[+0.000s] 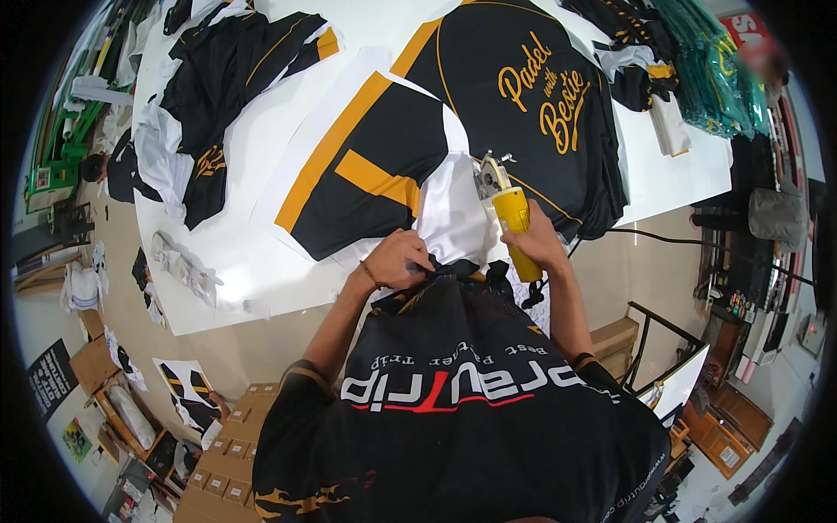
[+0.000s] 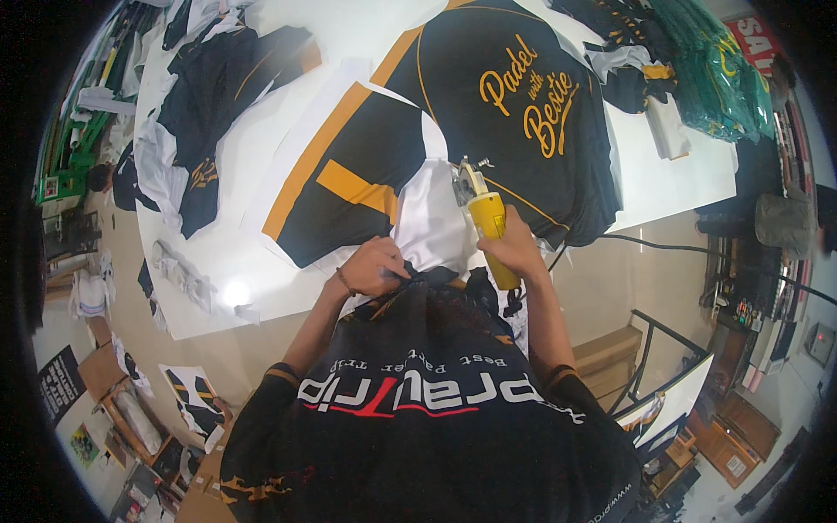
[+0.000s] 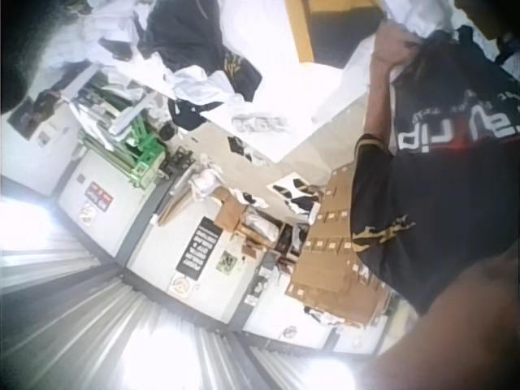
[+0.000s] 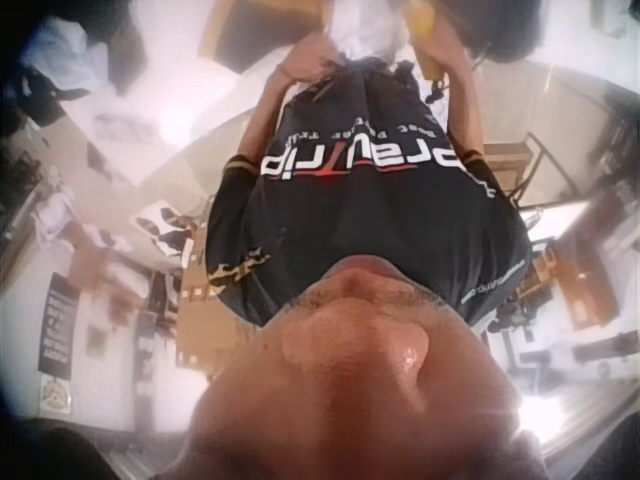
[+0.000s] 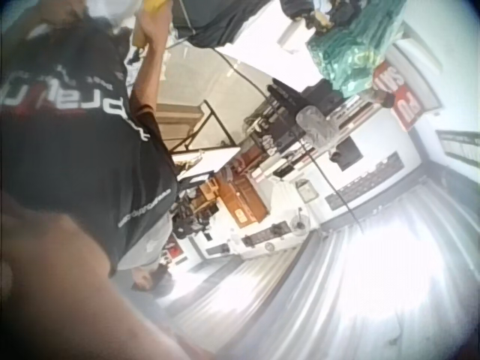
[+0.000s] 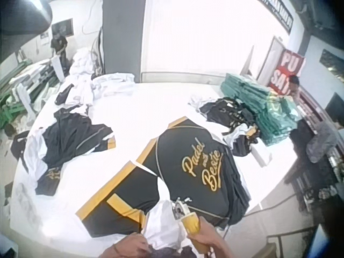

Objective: The person uses a yellow electric rotary cutter to cut black and yellow fabric pieces on a white table. They align the fabric, cut along the edges, and occasionally flip or reposition the material to complete the cuts.

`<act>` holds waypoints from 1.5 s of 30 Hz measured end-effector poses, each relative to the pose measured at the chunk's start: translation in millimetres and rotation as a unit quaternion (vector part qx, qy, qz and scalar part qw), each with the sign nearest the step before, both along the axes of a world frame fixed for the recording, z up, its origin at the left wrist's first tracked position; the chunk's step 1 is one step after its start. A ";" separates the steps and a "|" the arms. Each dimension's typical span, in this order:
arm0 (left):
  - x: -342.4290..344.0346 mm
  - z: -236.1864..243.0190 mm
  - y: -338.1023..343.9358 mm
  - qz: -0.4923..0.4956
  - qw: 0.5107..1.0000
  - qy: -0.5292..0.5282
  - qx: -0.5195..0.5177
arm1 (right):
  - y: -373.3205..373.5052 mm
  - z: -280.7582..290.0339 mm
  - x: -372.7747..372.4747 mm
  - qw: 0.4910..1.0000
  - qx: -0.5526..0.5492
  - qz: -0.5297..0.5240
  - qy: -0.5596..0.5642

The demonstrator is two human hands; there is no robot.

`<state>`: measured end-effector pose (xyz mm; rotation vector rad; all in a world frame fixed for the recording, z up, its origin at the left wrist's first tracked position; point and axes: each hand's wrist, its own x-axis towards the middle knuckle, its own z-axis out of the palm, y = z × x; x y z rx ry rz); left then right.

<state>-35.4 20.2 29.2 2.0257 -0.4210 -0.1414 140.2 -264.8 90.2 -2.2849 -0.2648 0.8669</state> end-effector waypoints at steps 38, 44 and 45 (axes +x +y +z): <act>10.4 -0.3 17.9 -0.066 0.943 0.324 0.026 | 65.7 -10.0 19.8 0.998 -0.006 -0.028 -0.061; 5.9 -16.2 18.0 -0.068 0.952 0.297 0.015 | 67.5 -4.3 44.7 0.999 -0.013 -0.001 -0.052; 6.0 -17.4 17.7 -0.065 0.950 0.305 0.018 | 67.0 -5.1 49.1 0.999 -0.015 0.002 -0.047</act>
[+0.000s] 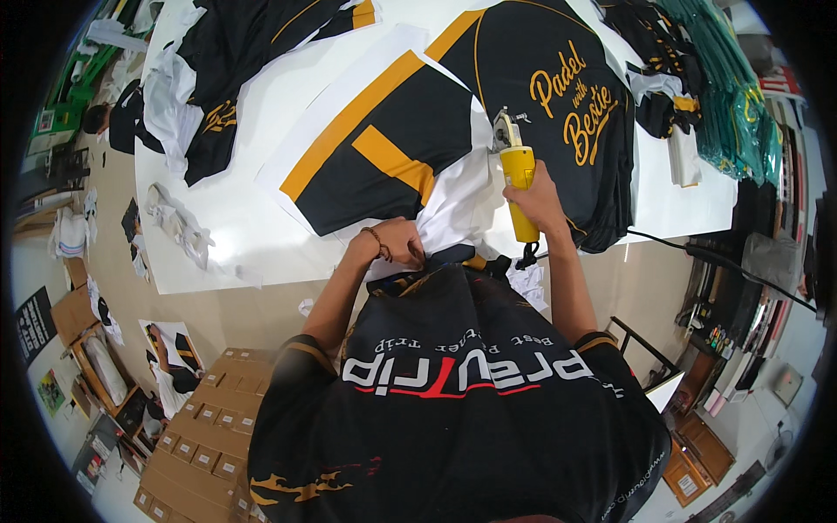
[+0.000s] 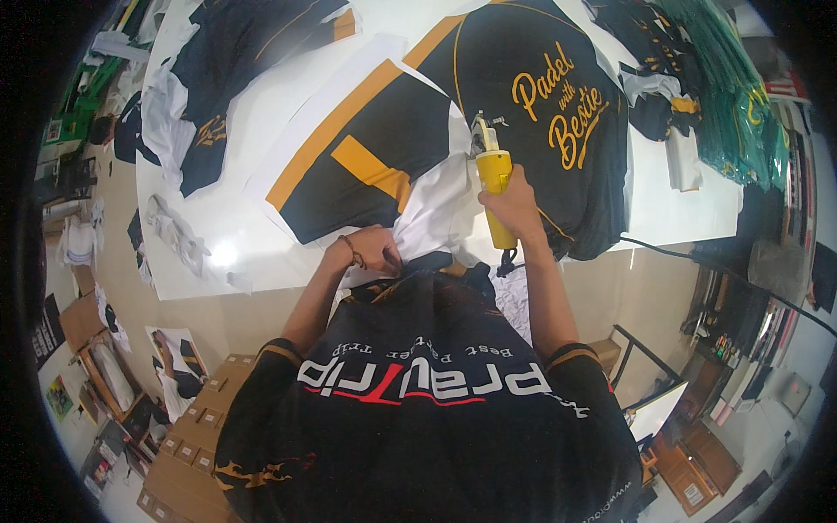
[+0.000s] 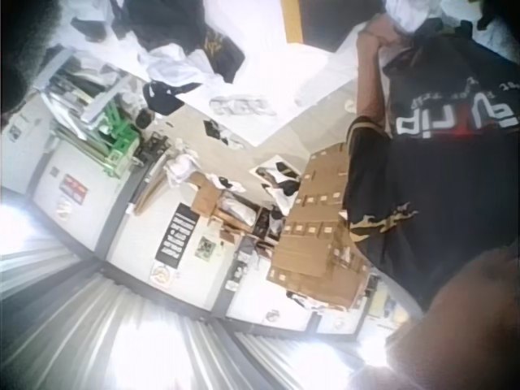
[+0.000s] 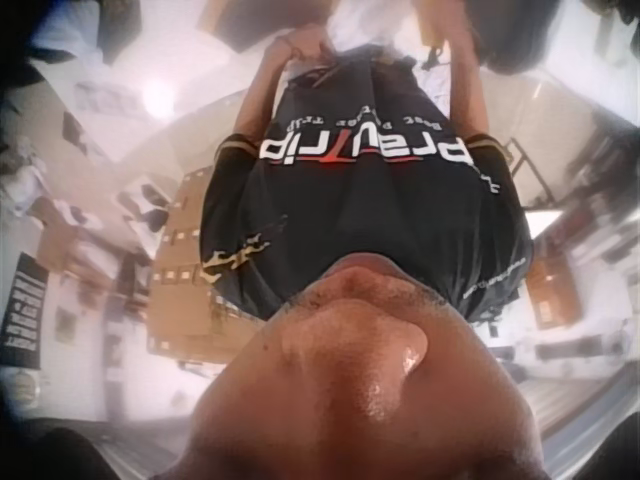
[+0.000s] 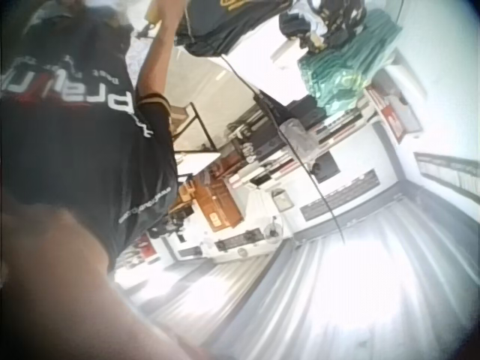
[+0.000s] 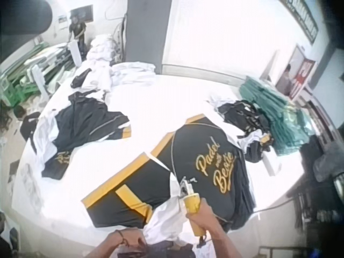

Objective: The person uses a yellow electric rotary cutter to cut black and yellow fabric pieces on a white table. They align the fabric, cut along the edges, and occasionally flip or reposition the material to complete the cuts.

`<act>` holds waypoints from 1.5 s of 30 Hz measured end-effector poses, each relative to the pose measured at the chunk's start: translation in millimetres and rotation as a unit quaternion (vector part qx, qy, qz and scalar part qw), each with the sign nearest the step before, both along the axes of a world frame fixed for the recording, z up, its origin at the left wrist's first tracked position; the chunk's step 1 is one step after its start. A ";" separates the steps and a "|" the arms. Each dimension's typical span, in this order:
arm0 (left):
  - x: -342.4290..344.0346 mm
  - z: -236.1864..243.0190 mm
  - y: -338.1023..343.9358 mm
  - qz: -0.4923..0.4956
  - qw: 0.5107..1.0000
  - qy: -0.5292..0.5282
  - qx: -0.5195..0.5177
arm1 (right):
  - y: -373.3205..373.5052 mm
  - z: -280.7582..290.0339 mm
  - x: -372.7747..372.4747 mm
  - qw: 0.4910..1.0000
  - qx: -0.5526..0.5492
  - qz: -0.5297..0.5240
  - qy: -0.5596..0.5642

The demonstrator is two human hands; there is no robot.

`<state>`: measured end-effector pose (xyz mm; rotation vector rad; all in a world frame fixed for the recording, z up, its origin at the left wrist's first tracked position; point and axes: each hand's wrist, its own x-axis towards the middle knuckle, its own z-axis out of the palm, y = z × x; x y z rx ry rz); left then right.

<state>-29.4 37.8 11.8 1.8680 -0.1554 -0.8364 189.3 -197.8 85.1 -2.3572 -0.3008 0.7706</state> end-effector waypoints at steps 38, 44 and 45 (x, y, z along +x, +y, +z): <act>-4.1 -0.9 -9.0 0.096 0.986 0.132 0.044 | 50.5 24.3 130.4 0.969 -0.084 0.232 0.027; -2.0 1.5 -9.3 0.099 0.984 0.140 0.043 | 62.0 26.5 143.3 0.965 -0.091 0.244 0.045; -2.3 0.6 -9.2 0.095 0.986 0.135 0.037 | 63.9 26.2 145.1 0.964 -0.096 0.245 0.049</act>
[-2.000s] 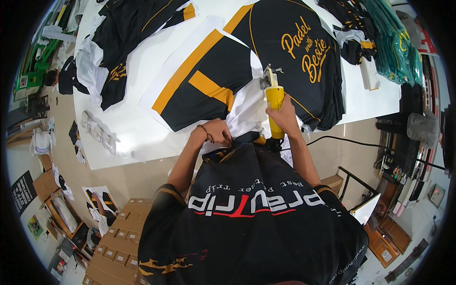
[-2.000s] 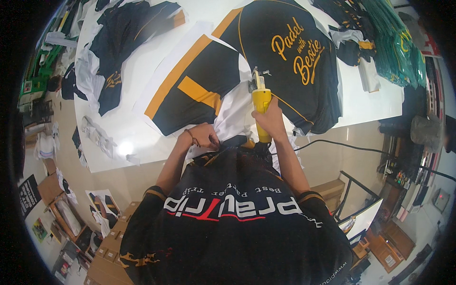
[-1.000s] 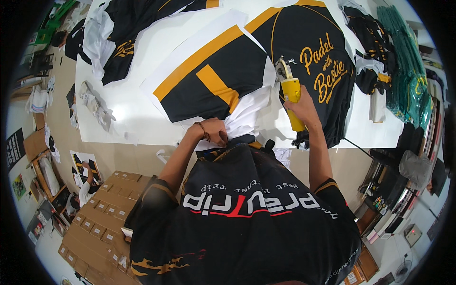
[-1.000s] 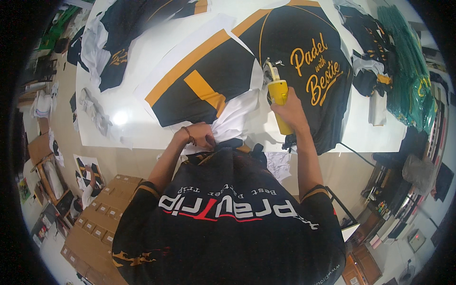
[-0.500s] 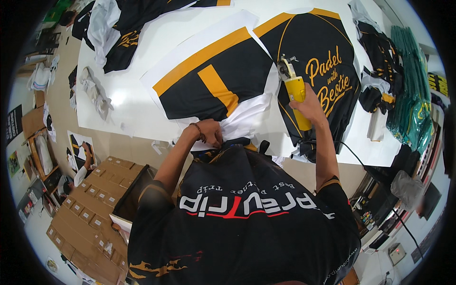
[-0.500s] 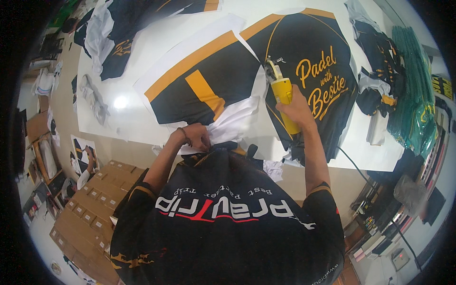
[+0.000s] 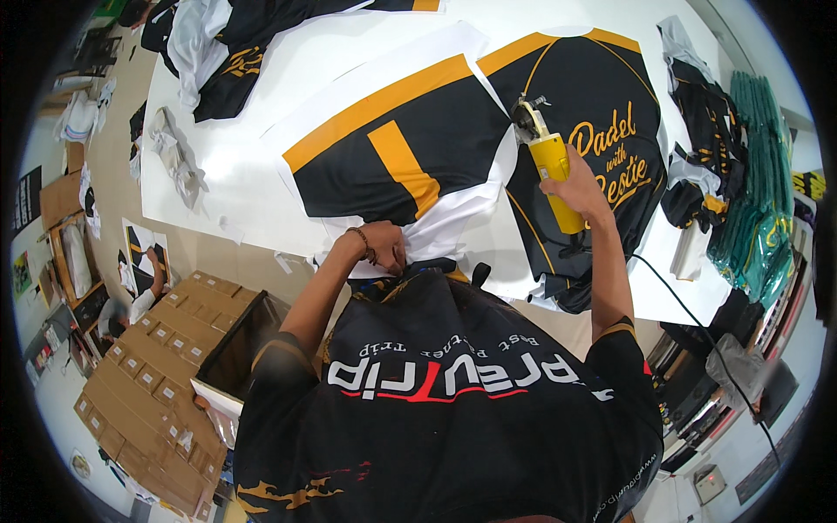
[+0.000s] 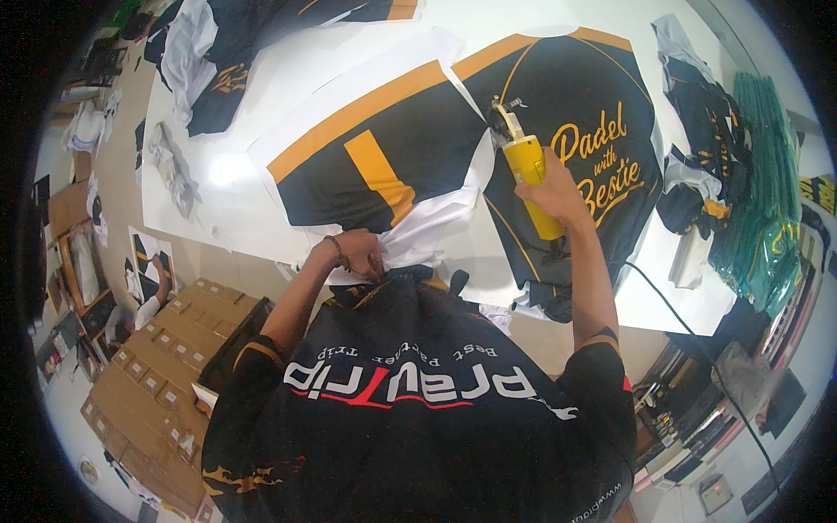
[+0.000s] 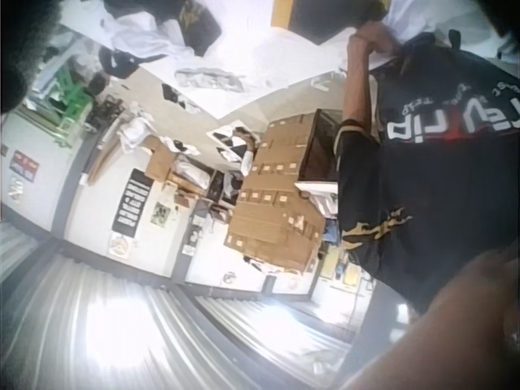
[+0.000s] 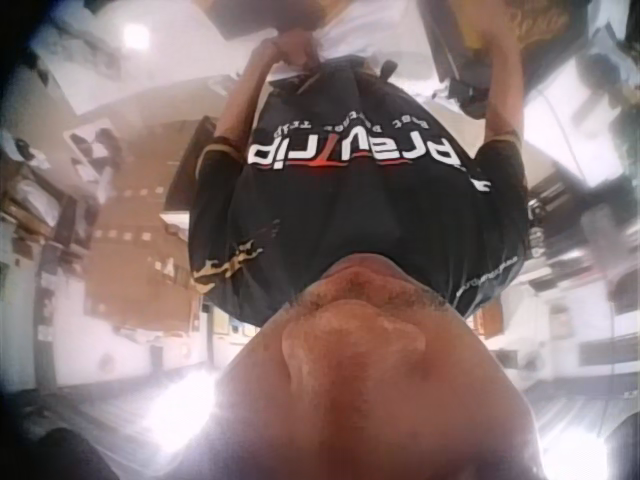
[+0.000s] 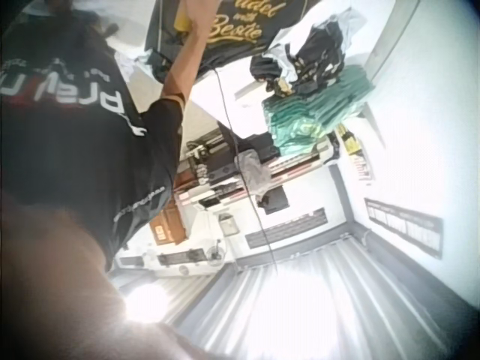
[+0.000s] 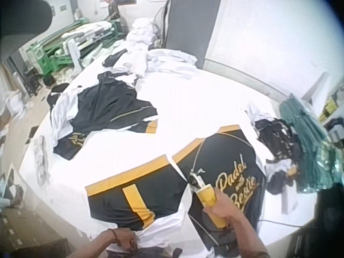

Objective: The person uses a yellow electric rotary cutter to cut black and yellow fabric pieces on a white table. They align the fabric, cut along the edges, and occasionally flip or reposition the material to complete the cuts.

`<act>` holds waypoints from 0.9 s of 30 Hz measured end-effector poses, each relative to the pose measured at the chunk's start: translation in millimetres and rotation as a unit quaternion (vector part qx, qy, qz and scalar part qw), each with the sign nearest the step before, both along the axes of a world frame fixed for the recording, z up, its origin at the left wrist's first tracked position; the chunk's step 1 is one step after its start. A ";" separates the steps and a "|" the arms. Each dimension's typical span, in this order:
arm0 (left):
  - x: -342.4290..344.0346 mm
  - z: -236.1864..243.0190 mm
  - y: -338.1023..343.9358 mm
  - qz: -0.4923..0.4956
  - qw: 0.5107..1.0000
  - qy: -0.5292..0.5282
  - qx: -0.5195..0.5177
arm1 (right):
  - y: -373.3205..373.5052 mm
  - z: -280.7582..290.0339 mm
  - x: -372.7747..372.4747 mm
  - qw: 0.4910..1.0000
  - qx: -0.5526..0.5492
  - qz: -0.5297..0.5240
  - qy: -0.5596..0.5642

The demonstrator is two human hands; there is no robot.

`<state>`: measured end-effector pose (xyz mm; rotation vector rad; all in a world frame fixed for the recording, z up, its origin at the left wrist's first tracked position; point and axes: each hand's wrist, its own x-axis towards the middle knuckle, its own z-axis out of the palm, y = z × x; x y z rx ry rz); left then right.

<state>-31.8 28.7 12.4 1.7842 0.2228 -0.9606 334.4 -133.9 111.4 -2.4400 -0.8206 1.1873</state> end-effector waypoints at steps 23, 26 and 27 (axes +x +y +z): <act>2.8 -0.7 0.6 0.013 0.999 0.044 -0.011 | 54.2 -14.0 36.1 0.995 0.038 0.088 -0.015; 6.0 5.7 2.1 0.009 0.999 0.052 -0.004 | 65.5 -8.9 37.6 0.995 0.033 0.091 -0.014; 7.4 7.6 2.6 0.009 0.998 0.055 -0.004 | 68.9 -7.8 38.2 0.995 0.030 0.091 -0.013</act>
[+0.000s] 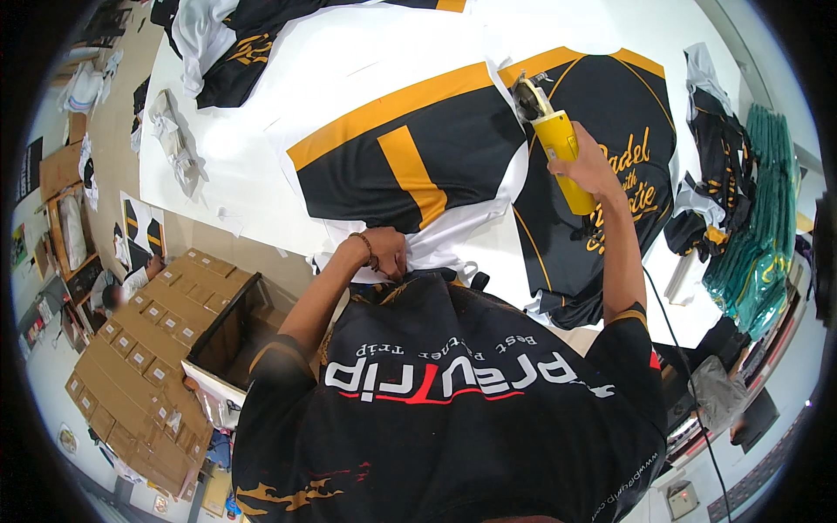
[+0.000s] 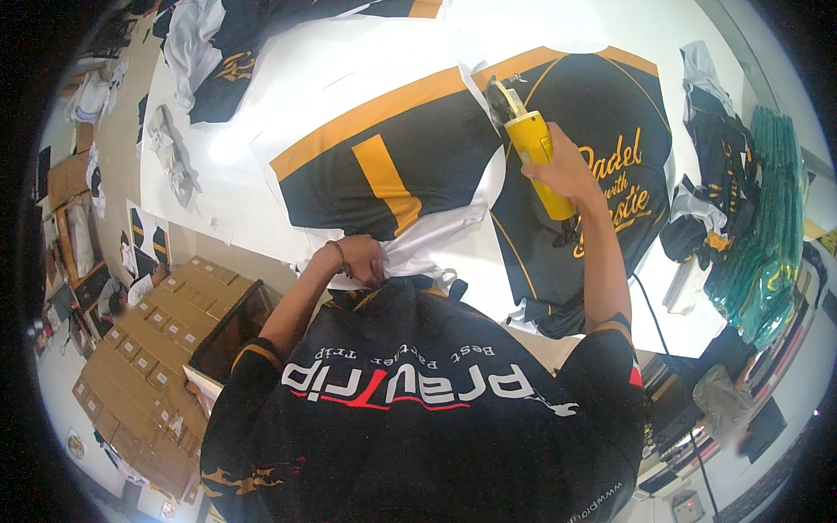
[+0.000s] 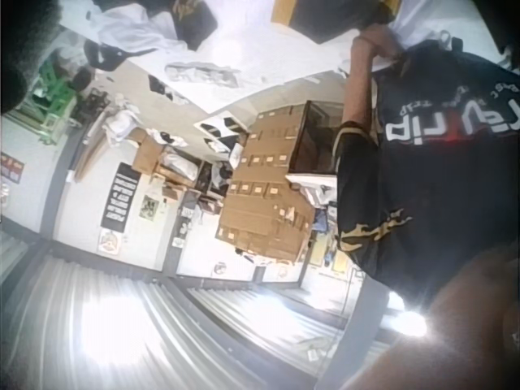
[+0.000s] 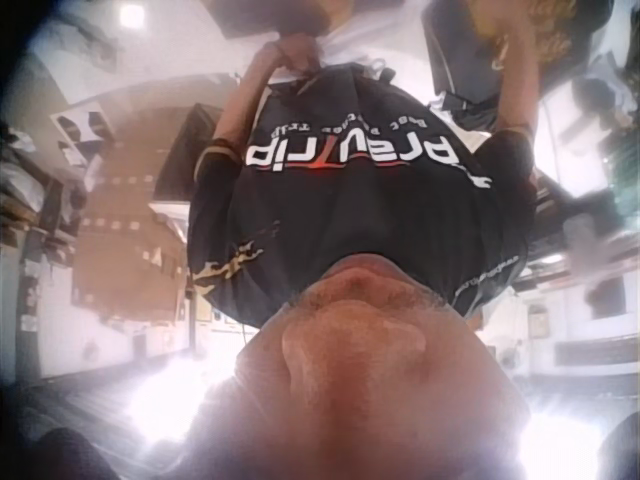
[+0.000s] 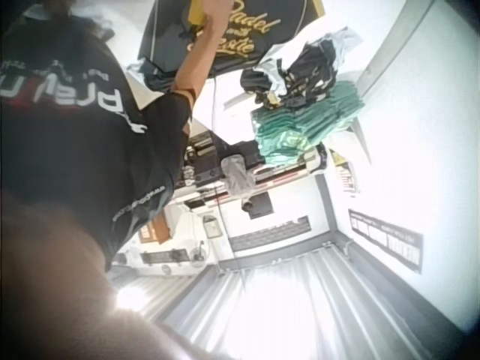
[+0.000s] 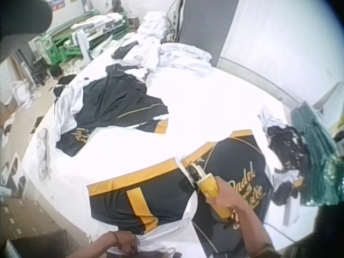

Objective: The person uses a yellow electric rotary cutter to cut black and yellow fabric pieces on a white table. They align the fabric, cut along the edges, and occasionally flip or reposition the material to complete the cuts.

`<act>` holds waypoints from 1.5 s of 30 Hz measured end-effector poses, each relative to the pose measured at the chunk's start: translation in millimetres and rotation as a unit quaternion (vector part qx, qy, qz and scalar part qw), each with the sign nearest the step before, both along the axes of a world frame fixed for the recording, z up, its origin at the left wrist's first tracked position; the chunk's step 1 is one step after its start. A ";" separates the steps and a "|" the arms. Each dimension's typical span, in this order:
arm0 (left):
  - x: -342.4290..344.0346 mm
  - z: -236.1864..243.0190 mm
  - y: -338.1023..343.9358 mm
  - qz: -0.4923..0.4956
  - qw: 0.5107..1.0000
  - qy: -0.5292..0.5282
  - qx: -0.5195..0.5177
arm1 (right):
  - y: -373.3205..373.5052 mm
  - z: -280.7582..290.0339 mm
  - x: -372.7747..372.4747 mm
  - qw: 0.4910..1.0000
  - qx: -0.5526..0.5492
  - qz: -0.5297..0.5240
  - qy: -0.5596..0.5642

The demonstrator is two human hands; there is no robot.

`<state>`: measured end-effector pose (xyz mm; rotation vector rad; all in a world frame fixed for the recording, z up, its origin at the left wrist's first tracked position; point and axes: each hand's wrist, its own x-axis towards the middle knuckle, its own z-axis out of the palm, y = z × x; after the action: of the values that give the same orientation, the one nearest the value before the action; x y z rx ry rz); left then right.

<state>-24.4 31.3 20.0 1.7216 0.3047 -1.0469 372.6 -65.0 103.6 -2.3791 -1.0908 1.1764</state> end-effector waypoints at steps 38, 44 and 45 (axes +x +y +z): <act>-18.6 -42.9 58.7 0.279 0.670 -0.326 0.606 | -135.9 44.7 -45.7 0.856 0.204 -0.381 0.285; -58.3 -70.6 142.8 0.305 0.580 -0.251 0.713 | -202.2 35.9 -87.2 0.789 0.270 -0.473 0.284; -68.8 -80.3 160.2 0.307 0.563 -0.238 0.730 | -209.4 33.8 -93.7 0.779 0.278 -0.487 0.279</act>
<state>-93.2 191.5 -60.3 2.7948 1.5977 0.5858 278.9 -274.4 137.4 -1.5361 0.0730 0.8567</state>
